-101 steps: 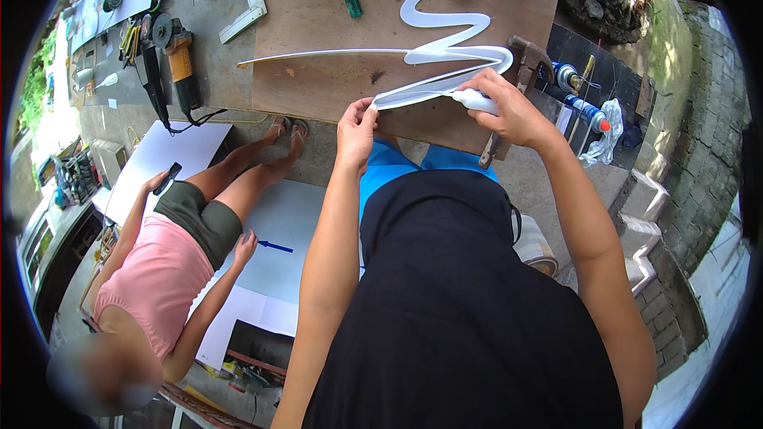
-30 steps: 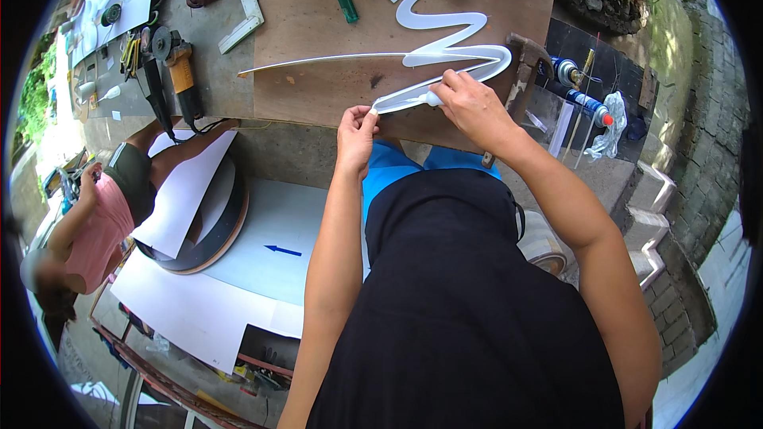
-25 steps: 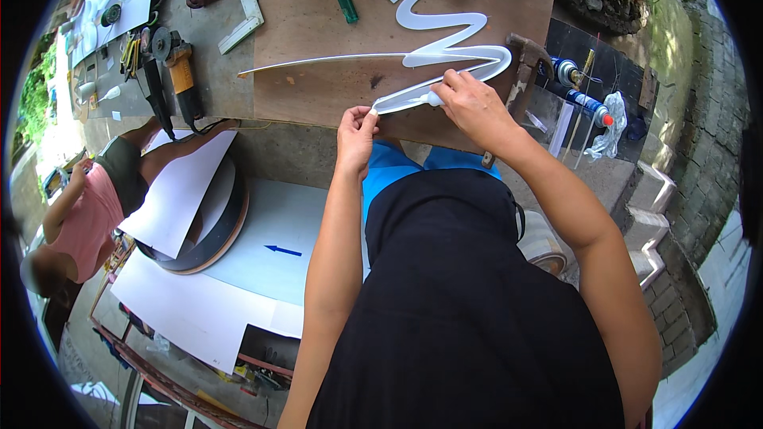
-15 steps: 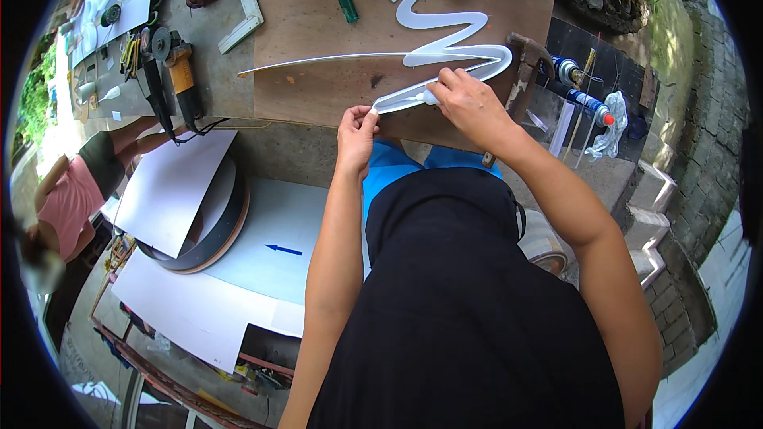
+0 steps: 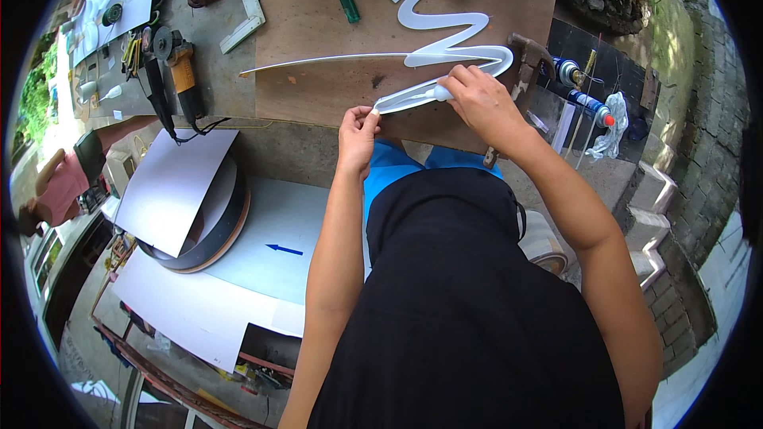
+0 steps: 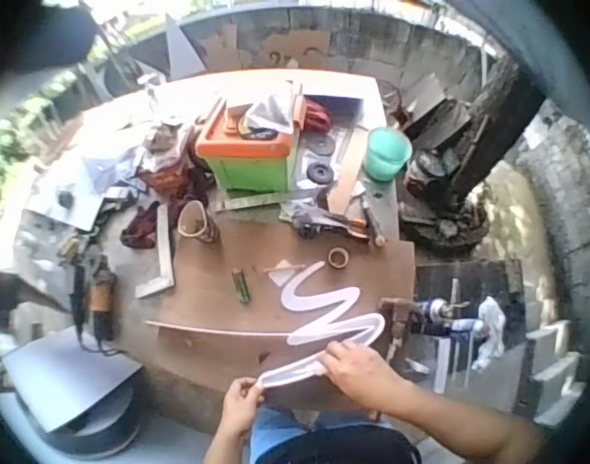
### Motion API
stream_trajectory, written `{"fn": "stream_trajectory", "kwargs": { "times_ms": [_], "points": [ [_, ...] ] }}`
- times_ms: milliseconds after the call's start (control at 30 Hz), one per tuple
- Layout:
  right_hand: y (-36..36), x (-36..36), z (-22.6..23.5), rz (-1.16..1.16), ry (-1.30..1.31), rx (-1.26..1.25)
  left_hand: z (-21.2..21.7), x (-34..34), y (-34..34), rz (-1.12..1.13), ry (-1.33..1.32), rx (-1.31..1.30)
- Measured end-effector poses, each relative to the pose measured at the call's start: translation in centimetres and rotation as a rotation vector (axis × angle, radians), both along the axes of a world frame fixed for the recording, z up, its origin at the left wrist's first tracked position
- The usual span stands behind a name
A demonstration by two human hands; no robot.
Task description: The recorder applies glue and attaches LED neon flex to a sign backing, then moves to troubleshoot and repair a floor fan.
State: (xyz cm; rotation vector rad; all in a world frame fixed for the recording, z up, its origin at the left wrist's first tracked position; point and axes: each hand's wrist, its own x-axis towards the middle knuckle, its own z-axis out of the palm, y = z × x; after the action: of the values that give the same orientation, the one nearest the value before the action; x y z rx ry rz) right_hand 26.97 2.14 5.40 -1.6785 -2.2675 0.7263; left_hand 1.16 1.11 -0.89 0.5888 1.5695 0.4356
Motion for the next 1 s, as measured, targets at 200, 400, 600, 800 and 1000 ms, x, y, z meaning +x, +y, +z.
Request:
{"fn": "stream_trajectory", "kwargs": {
  "times_ms": [200, 400, 600, 800, 1000],
  "points": [
    [0.6, 2.3, 3.1, -0.119, 0.138, -0.001, 0.3, 0.2, 0.0, 0.043, -0.005, 0.013],
    [2.8, 4.5, 4.4, -0.609, 0.560, -0.098, 0.4, 0.1, 0.1, 0.042, -0.006, 0.031],
    [7.1, 8.7, 0.8, -0.645, 0.265, 0.165, 0.4, -0.1, 0.0, -0.004, 0.019, 0.028],
    [8.7, 10.3, -4.4, -0.825, 0.050, 0.058, 0.4, -0.2, -0.2, 0.023, -0.033, 0.055],
    [7.8, 11.2, -5.9, -0.855, 0.097, 0.010, 0.0, -0.3, -0.3, 0.019, 0.028, 0.080]
  ]
}}
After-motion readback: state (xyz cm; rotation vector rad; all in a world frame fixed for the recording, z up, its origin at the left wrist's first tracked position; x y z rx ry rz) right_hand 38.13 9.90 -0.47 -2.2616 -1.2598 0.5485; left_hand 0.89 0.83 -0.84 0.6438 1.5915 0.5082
